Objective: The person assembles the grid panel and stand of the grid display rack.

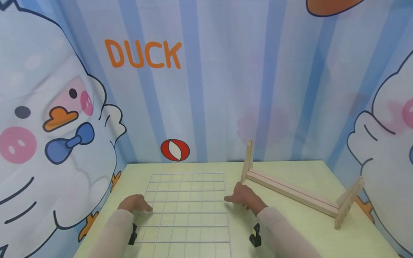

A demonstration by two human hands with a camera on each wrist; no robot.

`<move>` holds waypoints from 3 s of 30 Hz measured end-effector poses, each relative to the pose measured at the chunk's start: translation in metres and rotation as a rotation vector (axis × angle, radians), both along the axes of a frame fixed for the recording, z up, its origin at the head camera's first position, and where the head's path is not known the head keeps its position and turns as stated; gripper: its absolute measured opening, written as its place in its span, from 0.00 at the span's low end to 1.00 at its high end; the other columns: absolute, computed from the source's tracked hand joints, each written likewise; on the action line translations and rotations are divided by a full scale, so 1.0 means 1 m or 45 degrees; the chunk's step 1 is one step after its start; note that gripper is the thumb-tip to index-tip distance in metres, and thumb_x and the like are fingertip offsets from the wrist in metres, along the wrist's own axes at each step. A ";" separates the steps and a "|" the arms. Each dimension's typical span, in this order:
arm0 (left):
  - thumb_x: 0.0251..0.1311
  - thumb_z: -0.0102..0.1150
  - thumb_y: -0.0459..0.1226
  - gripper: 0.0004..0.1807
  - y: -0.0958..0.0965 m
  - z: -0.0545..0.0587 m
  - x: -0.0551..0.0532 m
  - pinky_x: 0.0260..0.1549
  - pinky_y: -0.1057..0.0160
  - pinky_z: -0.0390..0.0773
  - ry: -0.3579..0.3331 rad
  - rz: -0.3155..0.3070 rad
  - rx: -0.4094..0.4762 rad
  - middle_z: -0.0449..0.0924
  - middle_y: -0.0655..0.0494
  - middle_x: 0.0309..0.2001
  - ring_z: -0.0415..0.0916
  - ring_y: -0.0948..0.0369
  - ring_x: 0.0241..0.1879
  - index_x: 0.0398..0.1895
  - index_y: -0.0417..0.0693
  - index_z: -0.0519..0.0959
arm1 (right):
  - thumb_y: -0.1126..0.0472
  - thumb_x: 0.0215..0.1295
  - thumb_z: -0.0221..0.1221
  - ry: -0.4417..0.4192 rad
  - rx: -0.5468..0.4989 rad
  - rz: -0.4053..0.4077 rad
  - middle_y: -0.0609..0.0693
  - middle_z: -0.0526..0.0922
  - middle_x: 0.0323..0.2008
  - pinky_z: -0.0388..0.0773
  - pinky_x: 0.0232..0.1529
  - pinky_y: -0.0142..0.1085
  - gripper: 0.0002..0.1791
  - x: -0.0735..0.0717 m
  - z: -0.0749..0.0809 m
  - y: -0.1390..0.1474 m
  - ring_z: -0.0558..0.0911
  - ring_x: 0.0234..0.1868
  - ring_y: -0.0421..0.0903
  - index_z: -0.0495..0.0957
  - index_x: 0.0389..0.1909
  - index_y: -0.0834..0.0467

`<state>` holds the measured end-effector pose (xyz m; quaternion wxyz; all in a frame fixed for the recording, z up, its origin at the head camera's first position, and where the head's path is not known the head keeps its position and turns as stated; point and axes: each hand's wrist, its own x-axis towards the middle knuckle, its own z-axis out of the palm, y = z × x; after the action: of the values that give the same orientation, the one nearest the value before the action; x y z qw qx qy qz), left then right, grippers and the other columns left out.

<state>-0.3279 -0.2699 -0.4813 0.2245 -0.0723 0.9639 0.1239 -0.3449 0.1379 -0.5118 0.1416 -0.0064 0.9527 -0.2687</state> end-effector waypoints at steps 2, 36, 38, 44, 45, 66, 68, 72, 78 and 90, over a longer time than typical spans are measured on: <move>0.62 0.66 0.50 0.36 0.001 -0.002 0.001 0.63 0.38 0.72 -0.001 0.019 0.004 0.72 0.27 0.63 0.72 0.35 0.62 0.62 0.29 0.73 | 0.42 0.61 0.68 -0.009 -0.003 -0.012 0.51 0.72 0.24 0.78 0.17 0.38 0.36 0.002 -0.003 -0.006 0.74 0.19 0.47 0.69 0.54 0.66; 0.57 0.73 0.46 0.34 0.012 -0.016 -0.007 0.55 0.49 0.82 -0.042 0.145 0.066 0.80 0.35 0.49 0.80 0.46 0.49 0.56 0.29 0.74 | 0.49 0.54 0.74 0.011 -0.041 -0.234 0.56 0.75 0.26 0.73 0.11 0.32 0.34 0.010 -0.026 -0.045 0.76 0.12 0.45 0.67 0.48 0.67; 0.56 0.74 0.45 0.34 0.012 -0.017 -0.008 0.56 0.48 0.81 -0.055 0.149 0.069 0.80 0.35 0.50 0.79 0.46 0.50 0.56 0.29 0.74 | 0.47 0.53 0.74 0.003 -0.049 -0.238 0.56 0.75 0.27 0.71 0.12 0.32 0.37 0.011 -0.026 -0.045 0.76 0.14 0.45 0.66 0.49 0.67; 0.53 0.77 0.46 0.35 0.013 -0.015 -0.009 0.54 0.48 0.82 -0.048 0.137 0.061 0.80 0.37 0.50 0.80 0.47 0.48 0.56 0.31 0.75 | 0.48 0.51 0.75 0.000 -0.059 -0.245 0.56 0.74 0.28 0.70 0.14 0.33 0.39 0.011 -0.026 -0.047 0.76 0.18 0.47 0.64 0.51 0.66; 0.53 0.77 0.47 0.36 0.014 -0.015 -0.009 0.54 0.48 0.82 -0.044 0.137 0.064 0.80 0.37 0.50 0.80 0.46 0.49 0.57 0.31 0.75 | 0.49 0.51 0.74 0.003 -0.059 -0.251 0.56 0.74 0.28 0.70 0.15 0.33 0.38 0.011 -0.026 -0.047 0.76 0.19 0.48 0.64 0.51 0.66; 0.52 0.73 0.49 0.52 0.021 0.013 -0.008 0.49 0.48 0.83 0.116 0.202 0.069 0.77 0.32 0.45 0.78 0.47 0.42 0.63 0.19 0.54 | 0.44 0.51 0.73 0.174 0.013 -0.257 0.63 0.77 0.40 0.74 0.28 0.43 0.44 0.003 0.006 -0.043 0.77 0.31 0.53 0.64 0.56 0.69; 0.52 0.73 0.48 0.51 0.022 0.014 -0.009 0.45 0.49 0.84 0.151 0.218 0.093 0.75 0.30 0.45 0.78 0.46 0.42 0.62 0.19 0.55 | 0.44 0.51 0.73 0.171 0.021 -0.276 0.63 0.77 0.43 0.73 0.28 0.41 0.45 0.000 0.007 -0.043 0.77 0.32 0.53 0.64 0.58 0.68; 0.52 0.73 0.47 0.50 0.023 0.017 -0.011 0.35 0.51 0.85 0.194 0.264 0.151 0.71 0.28 0.49 0.77 0.45 0.42 0.61 0.21 0.54 | 0.44 0.52 0.73 0.216 0.019 -0.306 0.63 0.76 0.44 0.73 0.27 0.41 0.44 -0.004 0.012 -0.042 0.77 0.32 0.53 0.64 0.57 0.68; 0.54 0.73 0.46 0.47 0.024 0.017 -0.018 0.29 0.53 0.85 0.235 0.336 0.196 0.68 0.29 0.53 0.76 0.45 0.41 0.61 0.26 0.54 | 0.44 0.51 0.74 0.288 0.006 -0.334 0.64 0.76 0.45 0.73 0.26 0.42 0.44 -0.006 0.018 -0.042 0.78 0.32 0.54 0.64 0.57 0.67; 0.54 0.73 0.46 0.49 0.025 0.029 -0.017 0.52 0.43 0.80 0.431 0.319 0.206 0.67 0.27 0.56 0.76 0.42 0.46 0.64 0.25 0.54 | 0.47 0.52 0.73 0.386 -0.049 -0.360 0.64 0.74 0.50 0.74 0.26 0.42 0.46 -0.009 0.033 -0.045 0.77 0.33 0.54 0.61 0.62 0.66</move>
<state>-0.3452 -0.2444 -0.4520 0.0473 -0.1515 0.9581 0.2384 -0.3541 0.0931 -0.4791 -0.0427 0.0844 0.9493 -0.2999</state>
